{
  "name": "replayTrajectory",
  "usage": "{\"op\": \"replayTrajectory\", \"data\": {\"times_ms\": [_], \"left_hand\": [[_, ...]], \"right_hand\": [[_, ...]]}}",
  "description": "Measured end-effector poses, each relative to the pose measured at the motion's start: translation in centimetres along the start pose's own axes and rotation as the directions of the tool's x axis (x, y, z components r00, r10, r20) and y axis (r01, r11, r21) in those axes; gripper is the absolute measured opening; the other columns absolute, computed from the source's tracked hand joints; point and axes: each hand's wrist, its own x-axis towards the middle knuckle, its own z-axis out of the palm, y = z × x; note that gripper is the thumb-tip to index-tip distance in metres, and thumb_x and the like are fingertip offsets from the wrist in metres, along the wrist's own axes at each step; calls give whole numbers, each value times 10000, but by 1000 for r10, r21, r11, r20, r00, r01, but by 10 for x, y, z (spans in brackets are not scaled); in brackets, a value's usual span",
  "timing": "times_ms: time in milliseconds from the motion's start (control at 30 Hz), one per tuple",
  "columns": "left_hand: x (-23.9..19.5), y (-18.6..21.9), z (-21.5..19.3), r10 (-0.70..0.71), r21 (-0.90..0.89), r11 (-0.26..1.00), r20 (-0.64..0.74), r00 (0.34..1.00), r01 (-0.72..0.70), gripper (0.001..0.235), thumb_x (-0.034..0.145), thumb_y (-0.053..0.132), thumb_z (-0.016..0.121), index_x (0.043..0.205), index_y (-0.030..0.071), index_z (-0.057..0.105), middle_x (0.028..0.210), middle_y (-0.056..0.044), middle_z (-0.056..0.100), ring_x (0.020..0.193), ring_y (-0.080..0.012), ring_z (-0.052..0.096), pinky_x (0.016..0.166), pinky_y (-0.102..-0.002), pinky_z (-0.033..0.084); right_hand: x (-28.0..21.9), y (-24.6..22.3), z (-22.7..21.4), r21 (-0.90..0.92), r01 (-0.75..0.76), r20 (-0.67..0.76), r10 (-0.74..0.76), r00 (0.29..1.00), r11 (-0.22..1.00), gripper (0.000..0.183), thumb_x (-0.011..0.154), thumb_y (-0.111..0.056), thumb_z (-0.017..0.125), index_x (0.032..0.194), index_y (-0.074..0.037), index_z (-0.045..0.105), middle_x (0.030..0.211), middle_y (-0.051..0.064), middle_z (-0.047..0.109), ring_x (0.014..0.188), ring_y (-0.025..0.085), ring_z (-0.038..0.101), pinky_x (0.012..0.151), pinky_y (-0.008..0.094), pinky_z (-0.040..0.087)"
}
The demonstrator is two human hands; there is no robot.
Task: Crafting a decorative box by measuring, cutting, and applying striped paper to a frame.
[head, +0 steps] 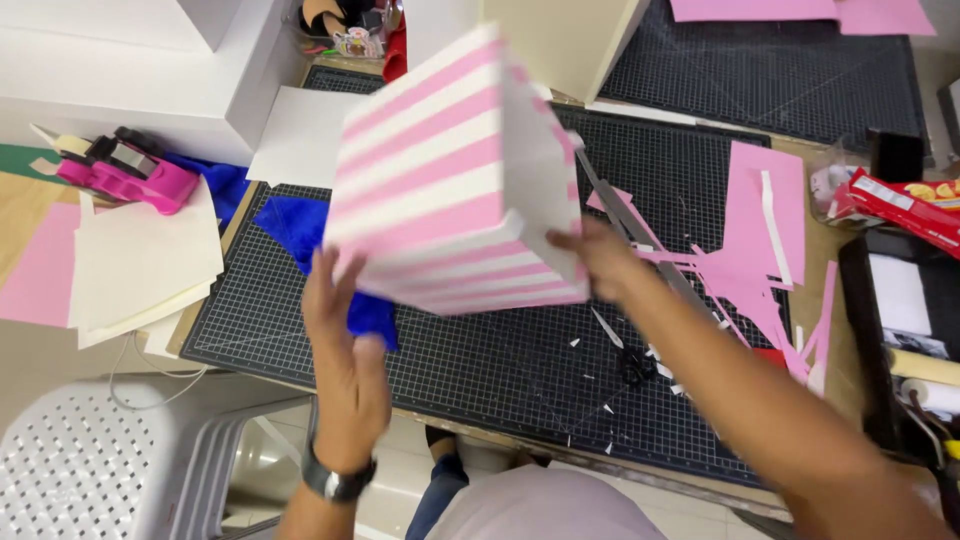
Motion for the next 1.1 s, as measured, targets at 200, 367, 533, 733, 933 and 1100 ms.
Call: {"op": "replayTrajectory", "data": {"times_ms": [200, 367, 533, 733, 933, 1100], "left_hand": [[64, -3, 33, 88, 132, 981, 341, 936, -140, 842, 1060, 608, 306, 1624, -5, 184, 1616, -315, 305, 1413, -574, 411, 1146, -721, 297], [51, -39, 67, 45, 251, 949, 495, 867, -193, 846, 1039, 600, 366, 1638, 37, 168, 1596, -298, 385, 1443, -519, 416, 1200, -701, 191], [41, -55, 85, 149, 281, 895, 542, 827, -345, 935, 982, 696, 374, 1655, 87, 153, 1669, -178, 329, 1479, -384, 441, 1244, -631, 209], [49, -41, 78, 104, 294, 902, 564, 819, -317, 947, 964, 721, 360, 1661, 110, 166, 1660, -207, 334, 1418, -427, 490, 1228, -631, 246], [68, -36, 91, 4, 299, 936, 521, 854, -186, 737, 1045, 500, 487, 1639, 117, 280, 1555, -261, 422, 1374, -472, 506, 1135, -634, 365], [77, -31, 107, 23, 134, 988, 393, 919, -82, 529, 1057, 151, 592, 1550, 42, 433, 1431, -246, 514, 1181, -429, 667, 1008, -585, 510]], "right_hand": [[-12, 122, 77, 713, 61, -159, 76, 984, 698, 370, 972, -81, 696, 1328, -59, 597, 1061, 122, 726, 895, 265, 748, 810, 421, 622], [-28, 144, 83, 724, 31, -170, 134, 976, 689, 298, 990, -109, 704, 1263, -88, 587, 1008, 68, 701, 871, 204, 710, 831, 377, 612], [-80, 139, -3, -99, -80, -66, 74, 995, 992, 407, 901, -342, 796, 1199, -69, 745, 1016, 228, 784, 866, 383, 782, 723, 495, 659], [-104, 242, -145, -838, -180, -518, -648, 559, 515, 121, 965, -390, 802, 1062, -325, 770, 892, -76, 741, 898, 210, 733, 796, 350, 606], [-113, 259, -191, -914, -68, -390, -823, 413, 399, 100, 962, -209, 821, 1047, -224, 770, 965, -37, 729, 904, 247, 693, 860, 374, 544], [-103, 241, -190, -917, -9, -378, -859, 344, 400, 134, 948, -190, 815, 1046, -134, 742, 951, 61, 677, 899, 331, 655, 824, 434, 532]]}}
